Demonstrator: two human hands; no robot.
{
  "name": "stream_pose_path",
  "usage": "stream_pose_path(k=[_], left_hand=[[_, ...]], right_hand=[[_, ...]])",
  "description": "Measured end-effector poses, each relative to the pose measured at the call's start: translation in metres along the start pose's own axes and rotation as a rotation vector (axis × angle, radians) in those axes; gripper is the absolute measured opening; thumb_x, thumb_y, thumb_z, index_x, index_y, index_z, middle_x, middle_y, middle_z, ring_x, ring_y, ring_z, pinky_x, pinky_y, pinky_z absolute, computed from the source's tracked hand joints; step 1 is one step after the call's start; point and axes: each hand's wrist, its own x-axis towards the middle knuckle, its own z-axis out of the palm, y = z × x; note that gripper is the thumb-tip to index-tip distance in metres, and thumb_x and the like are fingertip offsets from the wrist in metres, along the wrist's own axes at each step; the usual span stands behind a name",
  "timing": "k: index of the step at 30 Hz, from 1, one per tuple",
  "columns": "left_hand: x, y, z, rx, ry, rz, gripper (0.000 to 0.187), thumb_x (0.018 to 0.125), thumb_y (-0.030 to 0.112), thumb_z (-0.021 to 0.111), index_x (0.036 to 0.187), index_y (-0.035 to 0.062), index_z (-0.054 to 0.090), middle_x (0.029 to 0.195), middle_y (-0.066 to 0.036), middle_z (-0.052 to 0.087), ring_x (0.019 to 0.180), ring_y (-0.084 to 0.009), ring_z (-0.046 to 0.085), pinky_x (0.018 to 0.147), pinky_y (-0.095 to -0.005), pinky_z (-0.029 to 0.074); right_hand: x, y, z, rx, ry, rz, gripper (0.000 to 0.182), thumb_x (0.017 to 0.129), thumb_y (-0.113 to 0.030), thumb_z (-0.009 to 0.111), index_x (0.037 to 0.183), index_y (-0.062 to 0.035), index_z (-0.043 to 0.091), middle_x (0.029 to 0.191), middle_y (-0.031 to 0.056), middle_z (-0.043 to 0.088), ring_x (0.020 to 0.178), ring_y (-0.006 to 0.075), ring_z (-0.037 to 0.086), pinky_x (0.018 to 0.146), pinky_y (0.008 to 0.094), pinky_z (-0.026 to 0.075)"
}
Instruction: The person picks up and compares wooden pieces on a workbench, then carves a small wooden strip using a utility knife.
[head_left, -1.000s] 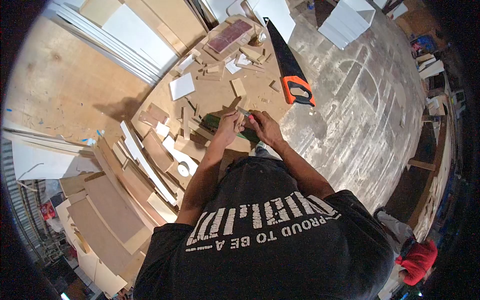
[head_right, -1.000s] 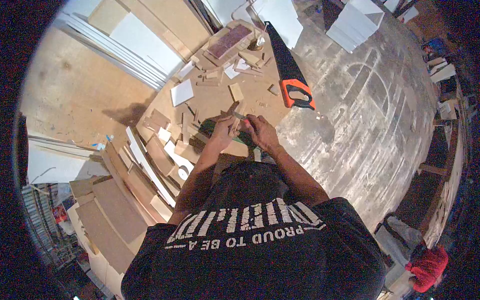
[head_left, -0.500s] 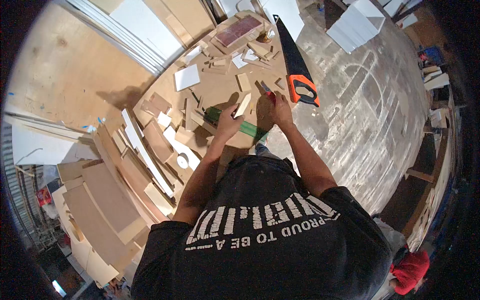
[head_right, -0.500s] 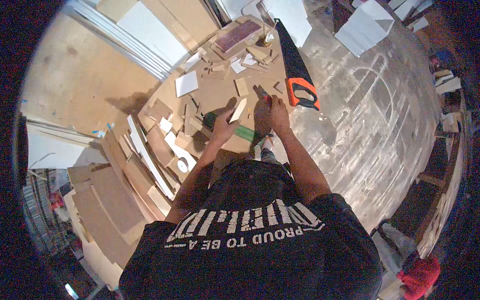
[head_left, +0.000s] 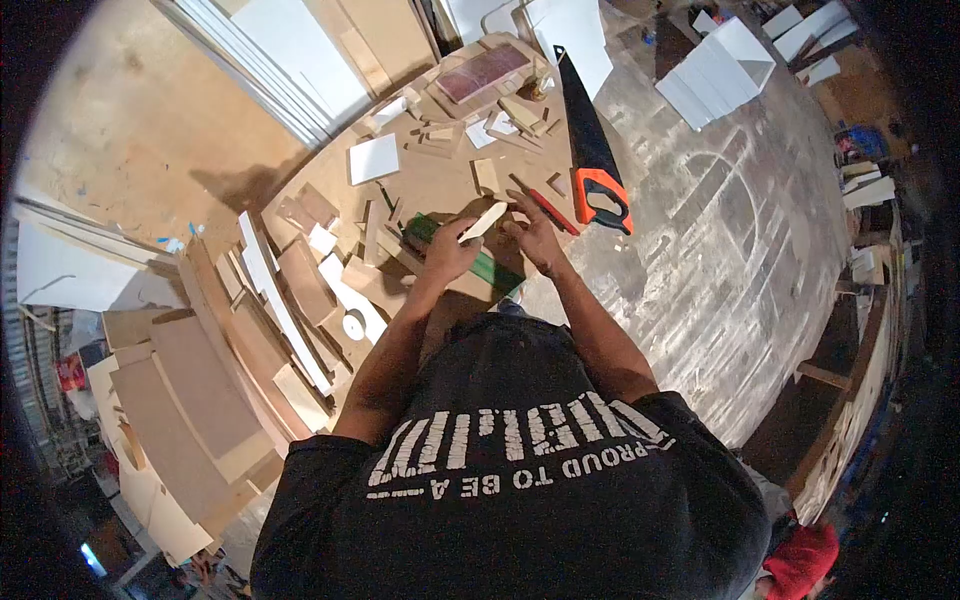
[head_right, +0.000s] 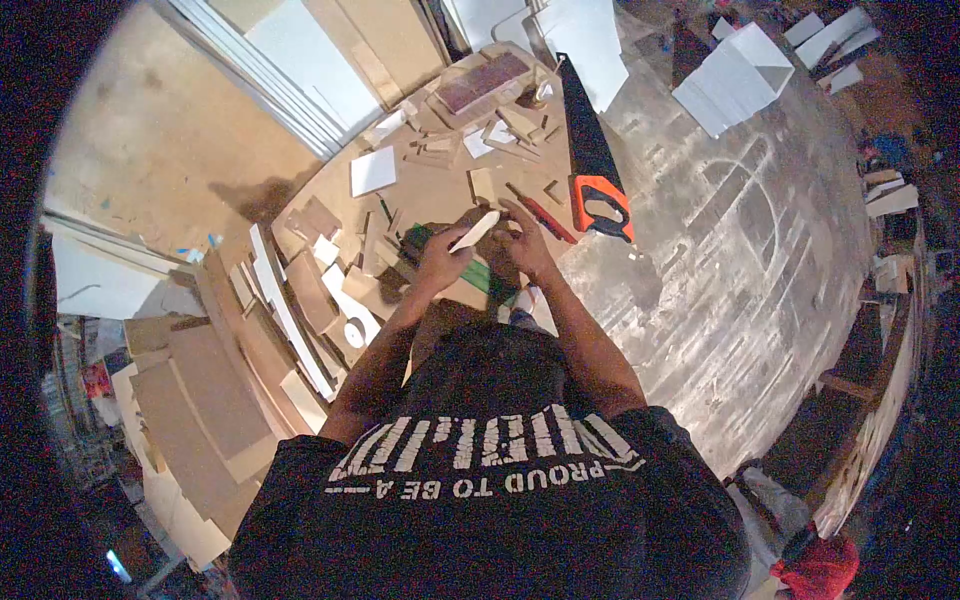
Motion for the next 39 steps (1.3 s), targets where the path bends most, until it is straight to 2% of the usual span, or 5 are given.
stream_pose_path(k=[4,10,26,32,39], left_hand=[[-0.004,0.007,-0.007,-0.057,-0.063,0.005,0.04,0.082,0.011,0.073,0.119,-0.0007,0.067,0.108,-0.02,0.071,0.098,-0.0275,0.07,0.082,-0.0373,0.056],[-0.017,0.012,-0.017,-0.105,-0.04,0.025,0.043,0.082,0.01,0.075,0.122,-0.0009,0.065,0.109,-0.018,0.071,0.099,-0.0224,0.07,0.084,-0.0334,0.054],[-0.045,0.019,-0.035,-0.05,-0.073,0.021,0.041,0.087,0.018,0.071,0.122,-0.0031,0.065,0.107,-0.018,0.071,0.092,-0.0246,0.07,0.083,-0.0362,0.054],[-0.061,0.028,-0.061,-0.365,-0.065,-0.204,0.035,0.089,0.007,0.07,0.12,-0.0066,0.064,0.102,-0.011,0.07,0.086,-0.0132,0.067,0.076,-0.0279,0.057],[-0.074,-0.001,-0.057,-0.779,0.103,-0.198,0.037,0.091,0.0,0.068,0.125,-0.0065,0.058,0.11,-0.012,0.066,0.094,-0.0186,0.067,0.087,-0.0295,0.058]], right_hand=[[0.005,0.008,-0.013,0.038,-0.04,0.15,0.029,0.091,0.001,0.063,0.12,-0.0041,0.061,0.109,0.0046,0.064,0.099,0.0134,0.062,0.083,0.0293,0.054],[0.003,0.001,-0.013,0.189,-0.071,0.236,0.018,0.091,0.0,0.062,0.108,-0.0047,0.062,0.102,0.0014,0.063,0.096,0.0125,0.061,0.087,0.0288,0.052],[-0.014,-0.002,0.003,0.257,-0.128,0.254,0.03,0.094,-0.004,0.064,0.124,-0.0041,0.062,0.099,0.0004,0.063,0.087,0.0107,0.061,0.077,0.0264,0.053],[-0.029,-0.004,0.007,0.296,-0.079,0.291,0.028,0.096,-0.009,0.064,0.124,-0.0036,0.062,0.097,0.0007,0.064,0.083,0.0098,0.062,0.073,0.0264,0.054],[-0.049,0.01,0.018,0.315,-0.003,0.218,0.025,0.099,-0.016,0.061,0.118,-0.0017,0.068,0.09,0.0011,0.067,0.083,0.0105,0.06,0.076,0.0254,0.051]])
